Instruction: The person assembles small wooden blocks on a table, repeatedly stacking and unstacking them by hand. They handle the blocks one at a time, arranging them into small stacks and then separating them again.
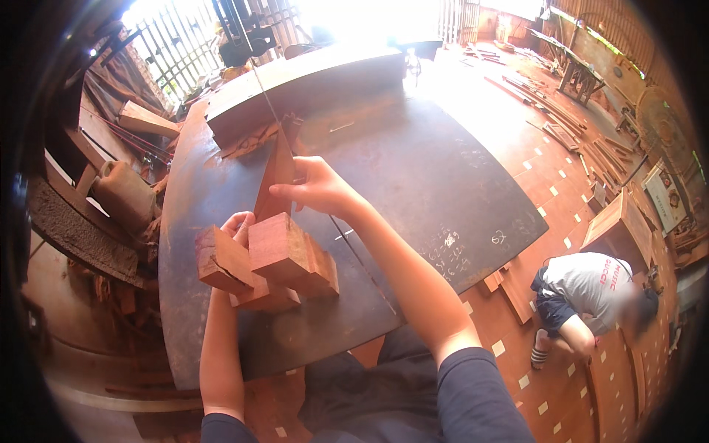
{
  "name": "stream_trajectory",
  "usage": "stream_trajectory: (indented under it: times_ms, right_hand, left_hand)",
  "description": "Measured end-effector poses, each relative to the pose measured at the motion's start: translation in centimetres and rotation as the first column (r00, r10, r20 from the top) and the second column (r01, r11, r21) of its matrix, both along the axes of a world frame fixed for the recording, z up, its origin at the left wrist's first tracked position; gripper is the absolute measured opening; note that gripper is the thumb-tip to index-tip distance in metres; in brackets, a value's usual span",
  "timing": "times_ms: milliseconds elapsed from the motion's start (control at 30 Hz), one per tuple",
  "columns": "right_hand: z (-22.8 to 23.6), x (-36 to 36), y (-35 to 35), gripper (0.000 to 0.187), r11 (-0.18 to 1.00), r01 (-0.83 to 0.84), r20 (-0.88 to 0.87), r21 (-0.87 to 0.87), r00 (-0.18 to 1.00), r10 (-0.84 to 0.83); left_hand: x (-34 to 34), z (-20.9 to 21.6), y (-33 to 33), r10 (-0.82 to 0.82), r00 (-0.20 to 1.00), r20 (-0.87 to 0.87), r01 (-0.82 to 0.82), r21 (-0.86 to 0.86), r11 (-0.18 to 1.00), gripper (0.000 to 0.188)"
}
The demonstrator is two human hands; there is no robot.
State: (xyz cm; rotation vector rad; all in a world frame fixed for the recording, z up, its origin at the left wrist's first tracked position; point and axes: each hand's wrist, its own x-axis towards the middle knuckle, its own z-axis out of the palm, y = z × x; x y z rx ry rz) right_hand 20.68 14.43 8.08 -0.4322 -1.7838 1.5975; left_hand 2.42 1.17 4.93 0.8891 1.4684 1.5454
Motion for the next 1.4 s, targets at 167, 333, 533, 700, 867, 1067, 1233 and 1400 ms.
stream_trajectory:
  times_ms: [167,333,533,700,867,1067,1233,1400]
  right_hand:
    - [0.1,0.0,0.2,0.025,0.999,-0.033,-0.014,0.021,0.999,0.033]
    - [-0.1,0.0,0.2,0.029,1.000,-0.018,-0.043,0.022,0.999,0.019]
    - [-0.6,-0.2,0.2,0.031,0.997,-0.070,-0.104,-0.015,0.992,0.068]
    - [0.1,0.0,-0.2,0.032,0.996,-0.088,-0.047,0.011,0.995,0.088]
    - [0.0,0.2,-0.1,0.037,0.995,-0.092,-0.020,0.045,0.995,0.093]
    - [0.2,0.3,0.0,0.037,0.993,-0.062,0.040,0.104,0.997,0.058]
    - [0.1,0.1,0.0,0.034,0.992,-0.068,0.016,0.108,0.998,0.066]
    - [0.0,0.2,-0.2,0.030,0.991,-0.084,-0.021,0.107,0.996,0.087]
  left_hand:
    - [-1.9,-1.3,0.1,-0.060,0.998,-0.036,0.060,0.009,0.998,0.033]
    - [-1.5,-1.0,0.1,-0.169,0.984,0.050,0.166,0.064,0.984,0.028]
    - [-0.8,0.3,-0.7,-0.346,0.932,0.108,0.337,0.097,0.937,0.026]
    - [-0.9,0.4,-0.9,-0.383,0.918,0.098,0.379,0.062,0.923,0.027]
    - [-1.2,0.2,-0.8,-0.424,0.900,0.101,0.418,0.081,0.905,0.026]
    - [-0.7,0.6,-0.9,-0.459,0.876,0.150,0.443,0.129,0.887,0.023]
    - [-1.5,0.5,-0.9,-0.471,0.880,0.065,0.463,0.113,0.879,0.021]
    - [-0.5,2.2,-1.5,-0.485,0.852,0.195,0.482,0.065,0.874,0.018]
